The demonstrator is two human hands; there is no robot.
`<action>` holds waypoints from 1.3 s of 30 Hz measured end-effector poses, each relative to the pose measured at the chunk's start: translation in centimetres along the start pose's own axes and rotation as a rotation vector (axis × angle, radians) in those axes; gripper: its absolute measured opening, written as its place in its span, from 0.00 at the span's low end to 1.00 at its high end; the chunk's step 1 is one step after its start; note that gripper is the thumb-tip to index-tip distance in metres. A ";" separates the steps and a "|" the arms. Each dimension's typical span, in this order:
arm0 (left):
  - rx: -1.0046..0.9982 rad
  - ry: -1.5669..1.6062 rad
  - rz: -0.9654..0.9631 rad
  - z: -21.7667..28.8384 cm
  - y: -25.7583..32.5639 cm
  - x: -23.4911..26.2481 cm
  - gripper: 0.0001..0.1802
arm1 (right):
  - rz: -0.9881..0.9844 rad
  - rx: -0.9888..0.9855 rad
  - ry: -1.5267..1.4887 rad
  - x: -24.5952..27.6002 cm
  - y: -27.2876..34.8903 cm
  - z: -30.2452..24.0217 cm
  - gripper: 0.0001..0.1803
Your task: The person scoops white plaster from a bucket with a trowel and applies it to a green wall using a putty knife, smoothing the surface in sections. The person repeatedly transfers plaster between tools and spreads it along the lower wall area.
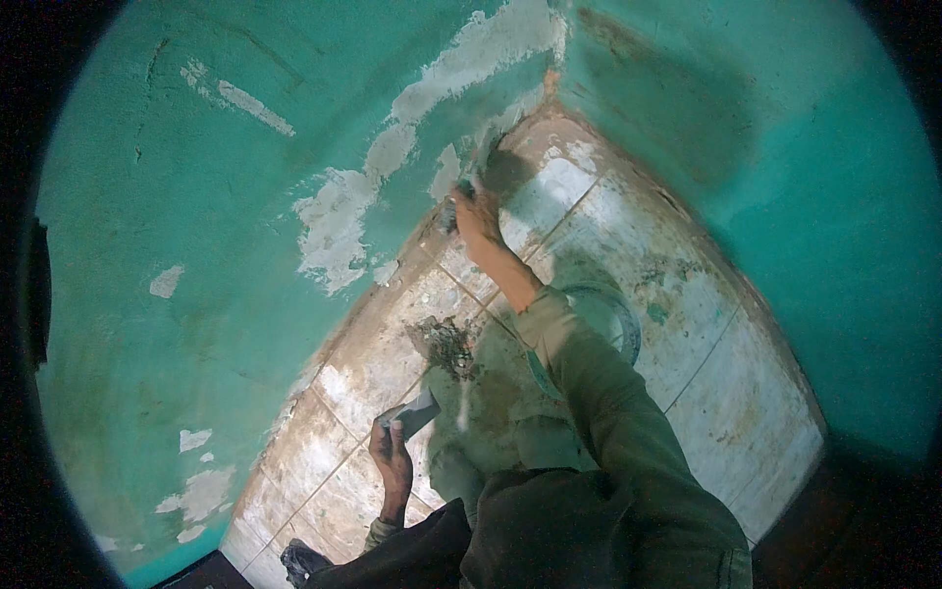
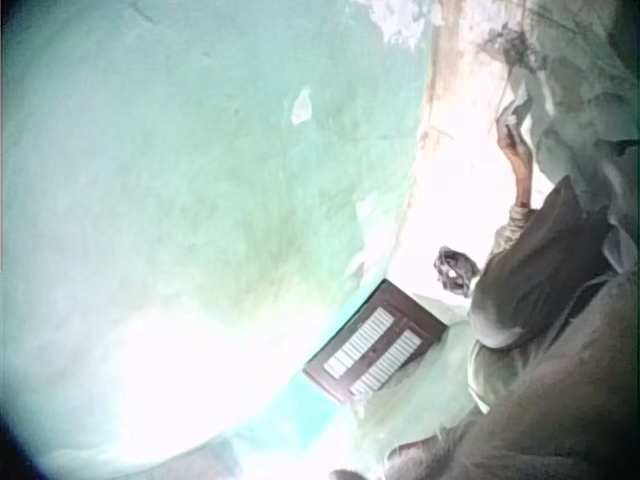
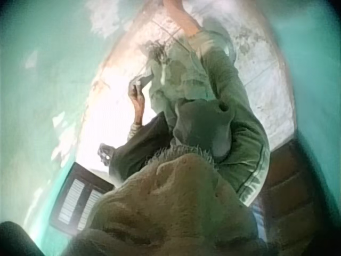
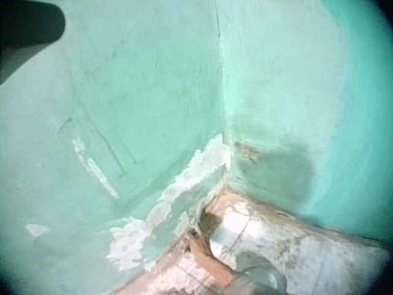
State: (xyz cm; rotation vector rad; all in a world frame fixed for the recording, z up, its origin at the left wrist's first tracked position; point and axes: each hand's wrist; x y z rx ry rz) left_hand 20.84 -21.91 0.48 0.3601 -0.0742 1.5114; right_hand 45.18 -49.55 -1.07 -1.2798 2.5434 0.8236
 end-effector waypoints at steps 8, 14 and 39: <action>0.029 0.097 0.056 0.4 -1.1 -1.1 0.16 | -0.482 -0.025 0.032 -0.1 6.8 -0.3 0.19; 0.182 0.424 0.103 -0.4 -3.5 -1.5 0.11 | -0.655 -0.151 0.305 11.0 15.7 -4.8 0.24; 0.220 0.781 -0.011 5.9 -5.2 -2.4 0.09 | -0.389 -0.022 1.296 18.8 17.9 -13.4 0.15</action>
Point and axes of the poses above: each hand's wrist, its own y-axis away from the middle knuckle, its own x-axis out of the back of the hand, z = x × y, and after that the axes turned 3 degrees about -y, right-handed
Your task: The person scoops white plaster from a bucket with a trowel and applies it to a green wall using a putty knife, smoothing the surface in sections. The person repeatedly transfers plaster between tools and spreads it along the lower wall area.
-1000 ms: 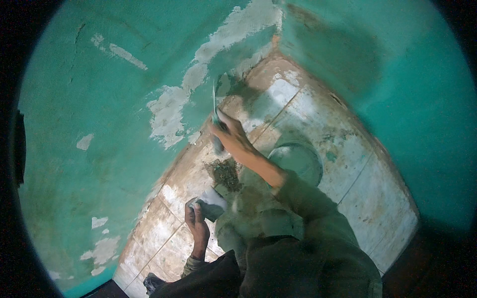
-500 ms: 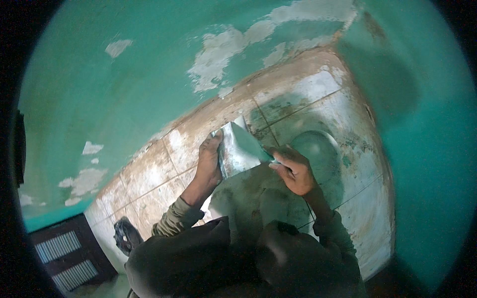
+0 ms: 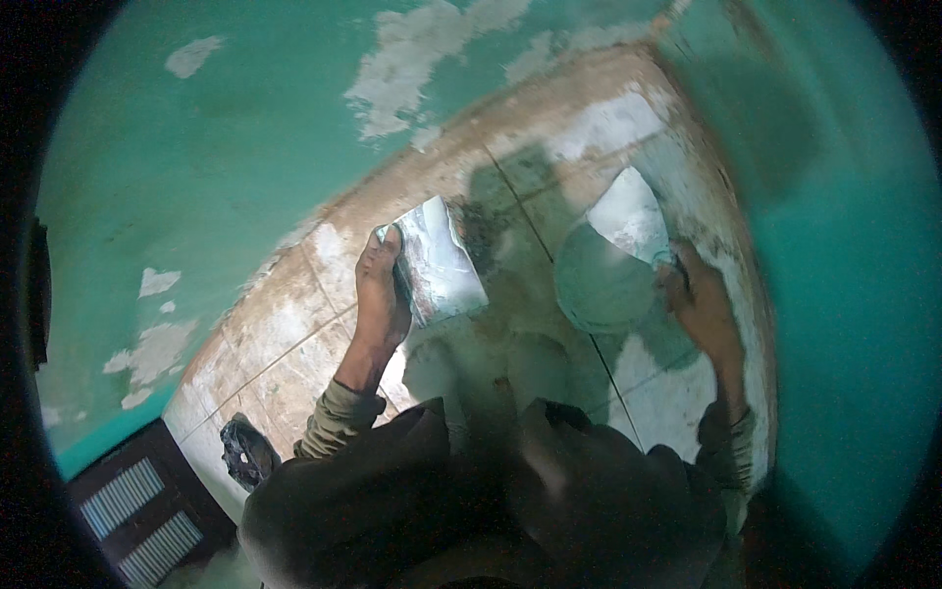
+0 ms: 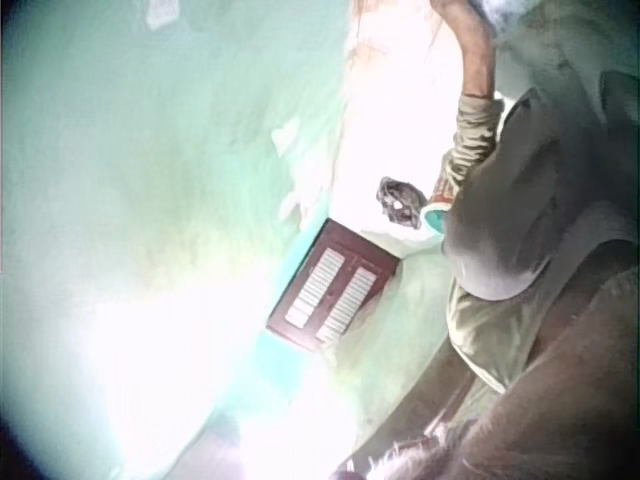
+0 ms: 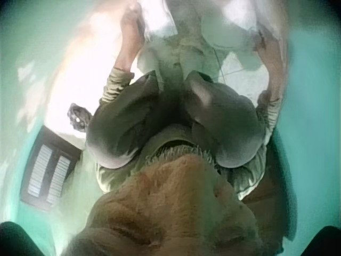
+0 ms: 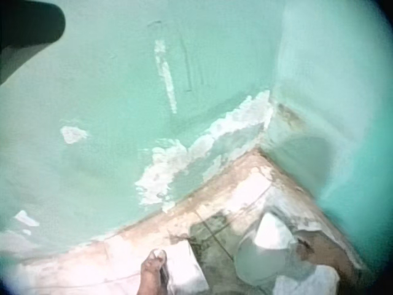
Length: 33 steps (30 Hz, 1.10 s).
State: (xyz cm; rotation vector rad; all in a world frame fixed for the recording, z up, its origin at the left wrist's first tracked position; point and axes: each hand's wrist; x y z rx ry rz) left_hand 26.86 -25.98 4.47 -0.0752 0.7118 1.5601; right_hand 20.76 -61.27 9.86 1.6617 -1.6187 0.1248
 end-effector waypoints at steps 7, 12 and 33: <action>0.371 -0.110 -0.196 -9.2 0.0 -1.2 0.08 | -0.091 0.243 1.056 1.9 -0.7 -0.7 0.11; 0.303 -0.314 -0.328 -14.0 0.4 -1.0 0.12 | -0.210 0.337 1.234 0.3 -3.8 -0.5 0.04; 0.241 -0.396 -0.274 -13.9 1.5 -1.6 0.12 | -0.334 0.718 0.999 -1.6 -6.2 -0.1 0.06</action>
Point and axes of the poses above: each hand's wrist, its own y-axis away from the middle knuckle, its own x-axis out of the back of the hand, z = x × y, and after that the axes turned 3 degrees about -y, right-handed
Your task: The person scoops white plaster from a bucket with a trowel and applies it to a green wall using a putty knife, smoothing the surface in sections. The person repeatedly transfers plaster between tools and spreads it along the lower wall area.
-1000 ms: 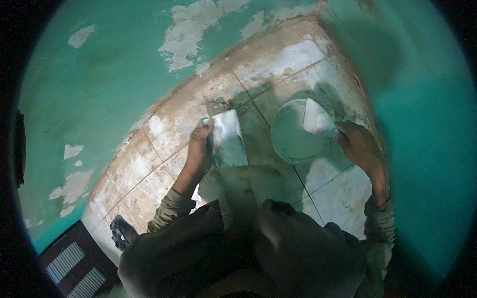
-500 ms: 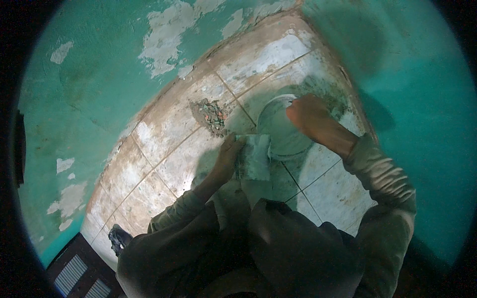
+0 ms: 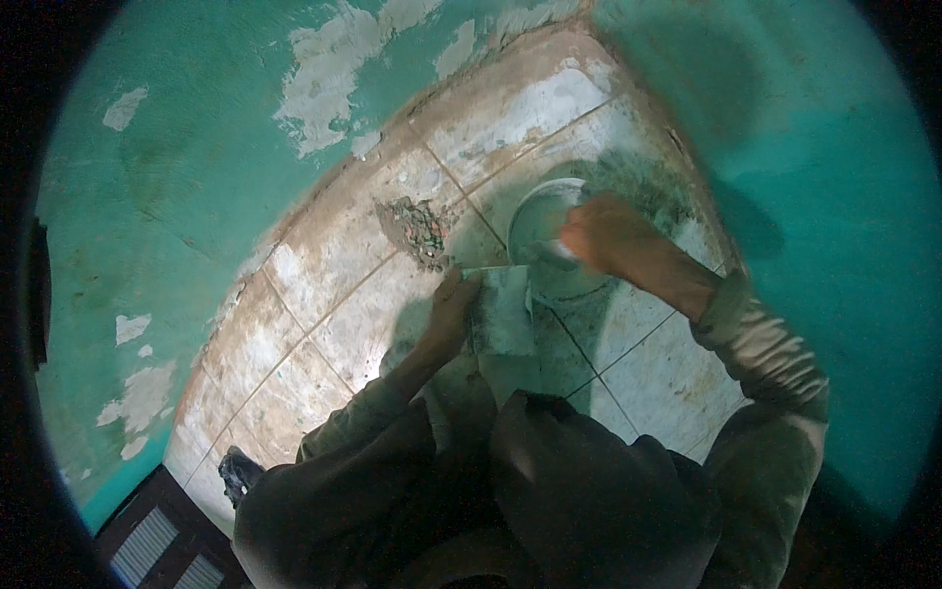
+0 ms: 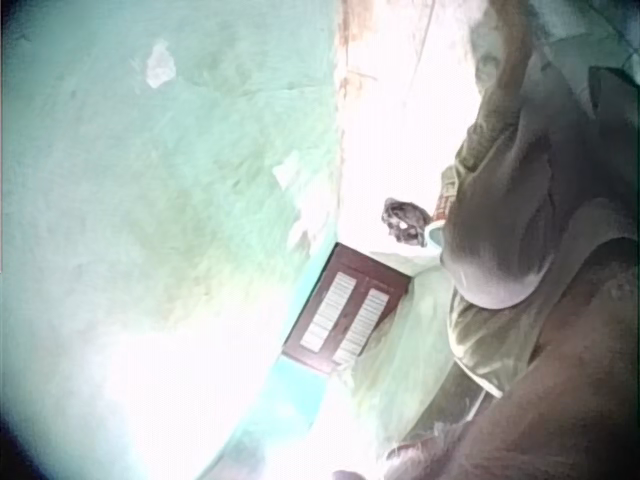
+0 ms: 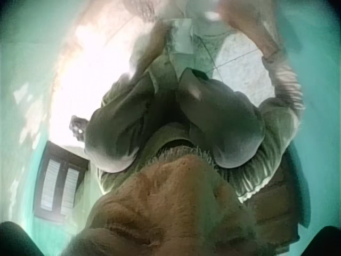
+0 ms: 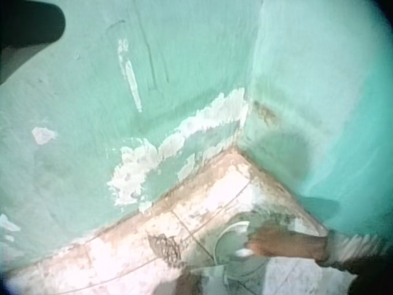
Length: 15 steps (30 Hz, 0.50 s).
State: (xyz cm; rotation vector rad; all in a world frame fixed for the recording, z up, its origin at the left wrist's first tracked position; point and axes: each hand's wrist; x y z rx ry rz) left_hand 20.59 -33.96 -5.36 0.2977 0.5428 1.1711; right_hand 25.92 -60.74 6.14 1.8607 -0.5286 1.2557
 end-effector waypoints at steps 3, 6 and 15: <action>0.033 0.312 0.097 0.5 0.4 0.3 0.12 | 0.008 -0.166 -0.181 -0.7 3.0 2.0 0.12; 0.028 0.473 0.108 0.7 0.1 1.0 0.12 | 0.271 -0.195 -0.326 -2.0 6.8 2.3 0.19; 0.010 0.503 0.118 2.8 -1.0 -0.9 0.08 | 0.442 -0.474 -0.415 -2.8 10.5 -1.8 0.21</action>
Point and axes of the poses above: each hand's wrist, its own y-axis away from the middle knuckle, its own x-axis out of the back of the hand, z = x × y, and after that the axes turned 3 degrees about -y, right-handed
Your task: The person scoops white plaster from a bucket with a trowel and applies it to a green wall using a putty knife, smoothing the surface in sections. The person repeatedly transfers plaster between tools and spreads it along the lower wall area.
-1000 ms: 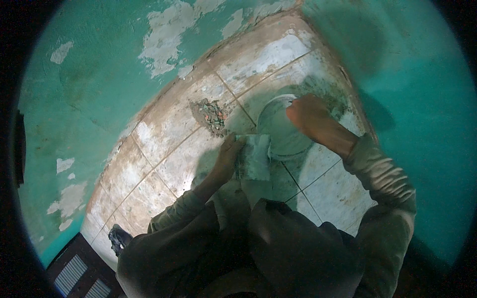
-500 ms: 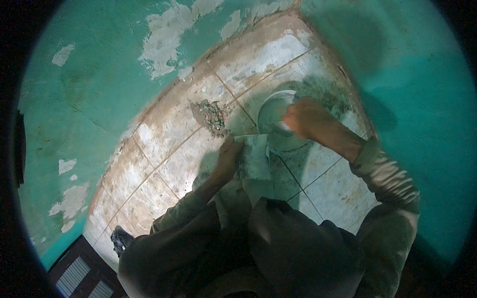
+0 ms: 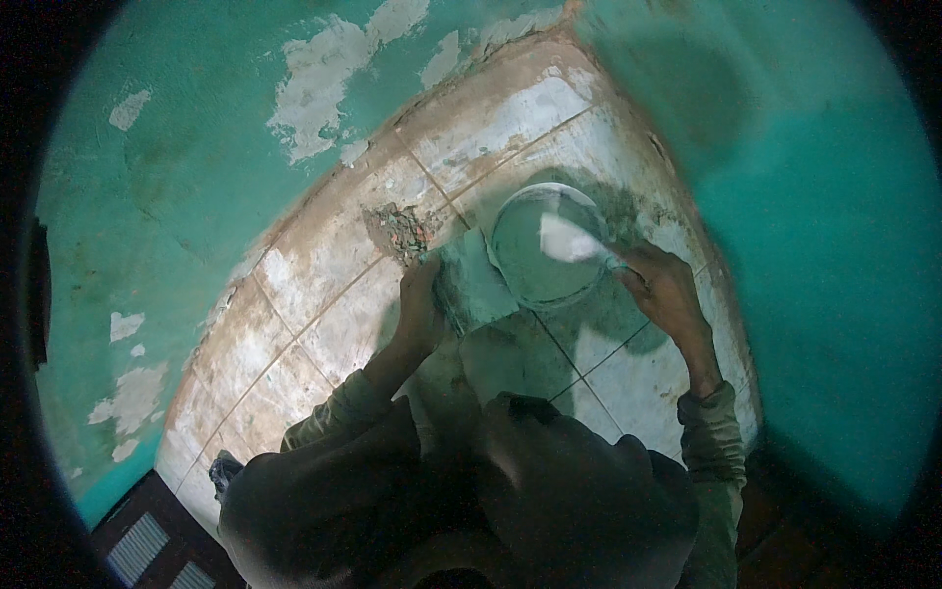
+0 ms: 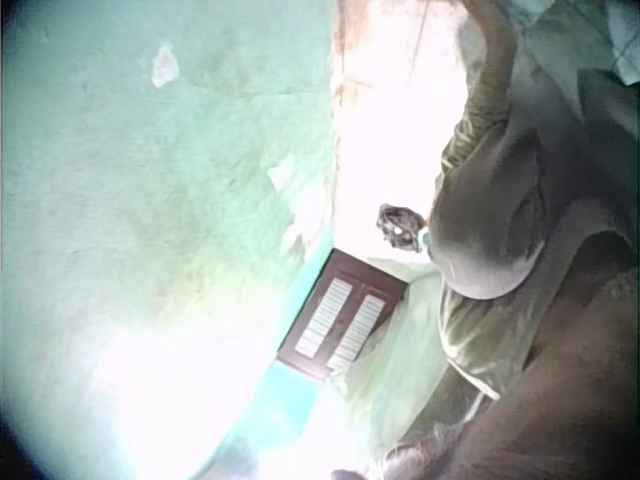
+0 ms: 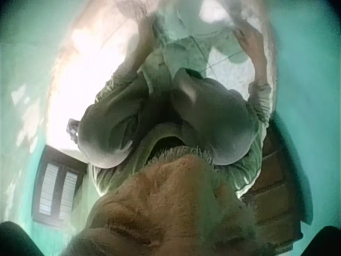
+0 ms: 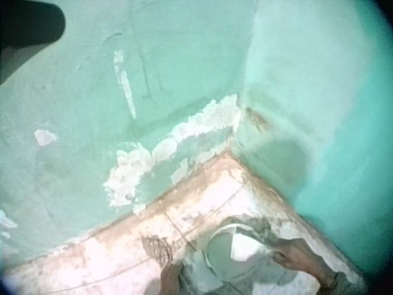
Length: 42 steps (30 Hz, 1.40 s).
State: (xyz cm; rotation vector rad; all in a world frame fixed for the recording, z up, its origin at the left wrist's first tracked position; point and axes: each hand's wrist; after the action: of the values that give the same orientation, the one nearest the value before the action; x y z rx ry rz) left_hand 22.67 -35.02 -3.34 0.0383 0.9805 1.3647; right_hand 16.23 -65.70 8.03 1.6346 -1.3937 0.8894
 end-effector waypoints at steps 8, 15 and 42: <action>0.153 -0.113 -0.102 -0.2 -0.5 2.3 0.11 | -0.061 0.010 0.092 -1.6 -2.9 0.4 0.20; 0.061 -0.365 -0.156 -1.5 -0.2 2.6 0.26 | -0.074 -0.232 -0.024 -9.2 1.1 -0.3 0.22; 0.124 -0.114 -0.130 0.7 -1.3 -2.6 0.12 | 0.253 -0.435 -0.937 -2.8 4.0 -3.2 0.17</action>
State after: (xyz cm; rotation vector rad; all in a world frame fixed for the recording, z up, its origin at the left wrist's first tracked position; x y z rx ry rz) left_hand 24.39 -37.15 -2.13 0.1421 0.9537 1.1697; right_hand 11.79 -61.96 7.48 1.5874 -2.2575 -0.1465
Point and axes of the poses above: each hand's wrist, its own y-axis away from the middle knuckle, its own x-axis out of the back of the hand, z = x × y, and after that the axes turned 3 degrees about -y, right-handed
